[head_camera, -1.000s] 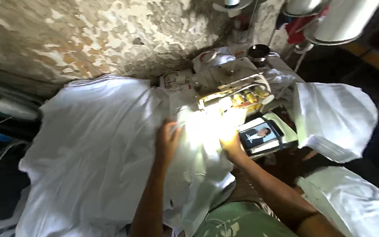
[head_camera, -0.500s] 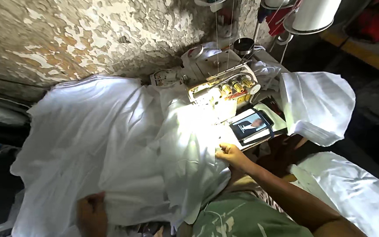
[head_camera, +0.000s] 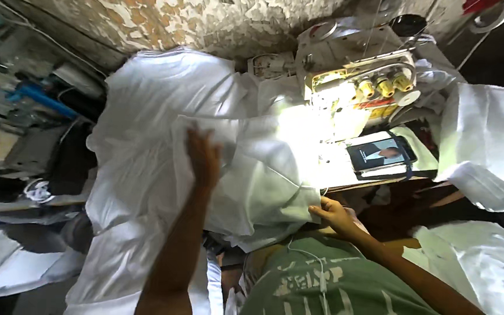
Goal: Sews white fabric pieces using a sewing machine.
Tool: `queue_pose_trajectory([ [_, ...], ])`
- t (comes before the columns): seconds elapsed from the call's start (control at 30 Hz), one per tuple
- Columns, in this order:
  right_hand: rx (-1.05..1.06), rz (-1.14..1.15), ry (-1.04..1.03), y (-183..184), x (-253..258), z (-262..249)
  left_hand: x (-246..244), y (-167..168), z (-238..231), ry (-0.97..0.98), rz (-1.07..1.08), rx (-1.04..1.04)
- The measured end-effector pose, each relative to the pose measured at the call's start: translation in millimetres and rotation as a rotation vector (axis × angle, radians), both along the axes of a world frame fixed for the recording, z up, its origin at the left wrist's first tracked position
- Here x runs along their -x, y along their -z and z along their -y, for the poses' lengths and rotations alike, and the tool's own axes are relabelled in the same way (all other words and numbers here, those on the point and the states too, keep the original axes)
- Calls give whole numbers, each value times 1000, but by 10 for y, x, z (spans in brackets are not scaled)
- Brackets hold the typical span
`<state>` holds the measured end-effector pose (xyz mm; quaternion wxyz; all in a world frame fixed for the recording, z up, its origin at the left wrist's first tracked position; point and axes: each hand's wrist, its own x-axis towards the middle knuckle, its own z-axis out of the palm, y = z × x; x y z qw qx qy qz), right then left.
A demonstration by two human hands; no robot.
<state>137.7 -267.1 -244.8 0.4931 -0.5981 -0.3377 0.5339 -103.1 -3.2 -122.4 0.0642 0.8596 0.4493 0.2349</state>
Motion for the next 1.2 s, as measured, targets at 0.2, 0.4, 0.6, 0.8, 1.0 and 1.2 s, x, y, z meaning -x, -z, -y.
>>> queue_pose_trajectory([
  [0.2, 148, 224, -135, 304, -85, 192, -137, 1356, 1680, 369, -67, -153],
  [0.4, 248, 456, -154, 323, -75, 260, 278, 1407, 1572, 336, -154, -254],
  [0.6, -328, 726, 334, -283, -140, -124, 236, 532, 1378, 90, 281, 460],
  [0.8, 52, -282, 207, -792, -453, -976, 111, -593, 1135, -85, 696, 294],
  [1.0, -79, -257, 464, -893, -405, -1023, 145, -211, 1384, 707, 404, 874],
  [1.2, -87, -122, 463, -798, -457, -992, 102, -222, 1482, 744, 589, 884],
])
